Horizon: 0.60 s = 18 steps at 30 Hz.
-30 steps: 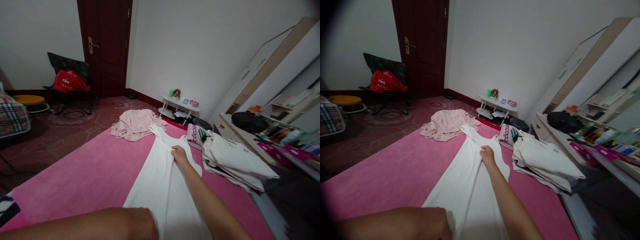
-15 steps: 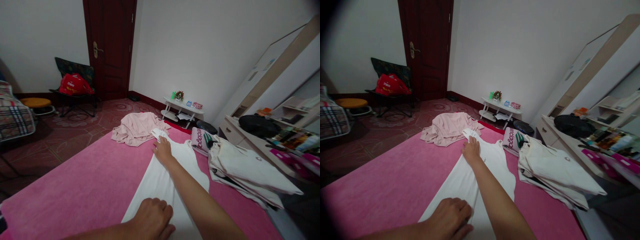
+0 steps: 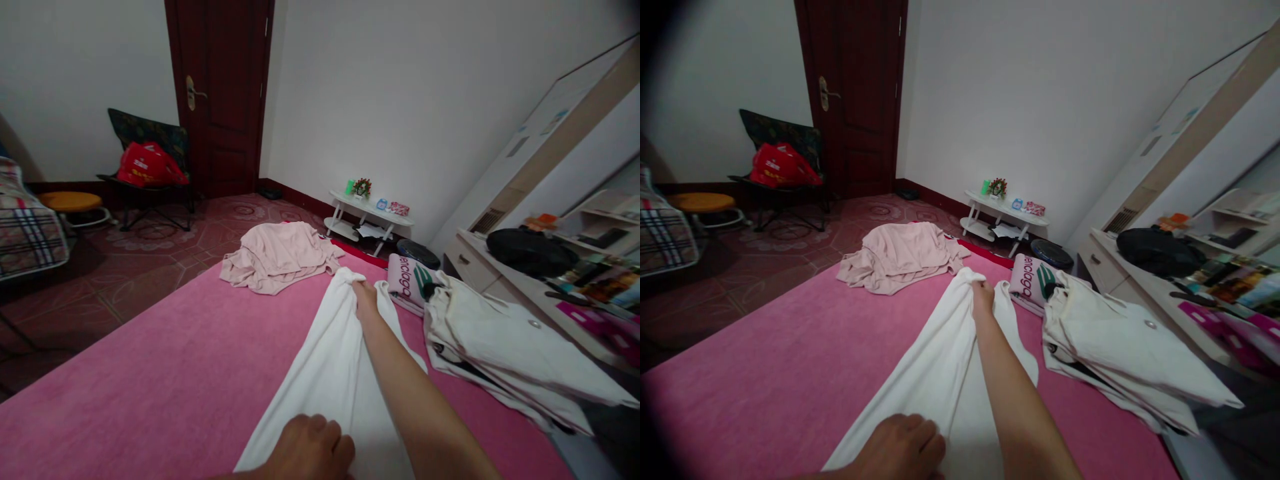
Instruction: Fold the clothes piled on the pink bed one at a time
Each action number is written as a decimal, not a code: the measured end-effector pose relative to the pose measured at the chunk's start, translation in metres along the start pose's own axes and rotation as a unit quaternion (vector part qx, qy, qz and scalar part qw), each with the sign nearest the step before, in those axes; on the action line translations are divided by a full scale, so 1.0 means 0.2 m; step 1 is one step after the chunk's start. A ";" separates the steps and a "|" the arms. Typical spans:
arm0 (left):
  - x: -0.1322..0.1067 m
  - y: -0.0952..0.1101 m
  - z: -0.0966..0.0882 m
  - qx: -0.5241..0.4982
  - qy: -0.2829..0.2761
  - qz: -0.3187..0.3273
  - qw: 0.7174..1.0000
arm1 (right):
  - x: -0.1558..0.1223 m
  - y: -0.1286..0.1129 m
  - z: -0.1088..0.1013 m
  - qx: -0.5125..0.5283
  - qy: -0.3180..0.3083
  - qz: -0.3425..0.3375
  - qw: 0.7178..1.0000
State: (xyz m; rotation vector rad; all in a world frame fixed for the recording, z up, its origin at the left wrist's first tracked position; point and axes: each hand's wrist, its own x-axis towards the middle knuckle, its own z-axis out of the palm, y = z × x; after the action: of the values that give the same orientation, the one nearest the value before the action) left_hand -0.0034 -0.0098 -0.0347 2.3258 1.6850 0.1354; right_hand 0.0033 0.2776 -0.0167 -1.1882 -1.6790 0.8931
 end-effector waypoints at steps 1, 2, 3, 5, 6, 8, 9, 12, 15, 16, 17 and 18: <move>0.00 0.00 0.00 0.002 0.000 0.003 1.000 | 0.01 0.01 0.00 -0.021 -0.002 -0.001 1.000; 0.00 0.00 0.00 0.005 0.000 0.005 1.000 | 0.01 0.02 -0.01 -0.047 -0.005 -0.004 0.999; 0.00 0.00 0.00 0.007 -0.002 0.005 1.000 | 0.02 0.02 -0.01 -0.069 -0.007 -0.006 0.998; 0.00 0.00 0.01 0.011 -0.002 0.005 1.000 | 0.03 0.01 -0.02 -0.119 -0.010 -0.011 0.993; 0.00 0.00 0.02 0.012 0.002 0.006 1.000 | 0.04 0.01 -0.03 -0.147 -0.010 -0.014 0.989; 0.01 -0.01 0.06 0.012 0.028 0.010 0.999 | 0.05 -0.01 -0.05 -0.200 -0.010 -0.019 0.979; 0.02 -0.01 0.08 0.011 0.044 0.015 0.999 | 0.06 -0.02 -0.05 -0.224 -0.012 -0.022 0.974; 0.03 -0.02 0.14 0.012 0.096 0.026 0.995 | 0.12 -0.05 -0.05 -0.272 -0.031 -0.025 0.961; 0.02 -0.03 0.14 0.015 0.115 0.031 0.993 | 0.19 -0.05 -0.03 -0.292 -0.056 -0.014 0.955; 0.02 -0.03 0.13 0.018 0.109 0.028 0.993 | 0.21 -0.04 -0.02 -0.294 -0.062 -0.011 0.954; 0.01 -0.02 0.12 0.020 0.095 0.024 0.995 | 0.22 -0.04 -0.02 -0.295 -0.066 -0.011 0.953; 0.01 -0.02 0.09 0.020 0.076 0.019 0.997 | 0.22 -0.03 -0.03 -0.294 -0.068 -0.016 0.953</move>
State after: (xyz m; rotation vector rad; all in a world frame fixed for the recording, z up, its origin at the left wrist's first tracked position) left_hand -0.0026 -0.0104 -0.0541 2.4337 1.7287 0.2963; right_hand -0.0008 0.3174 0.0018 -1.5032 -2.1567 0.4655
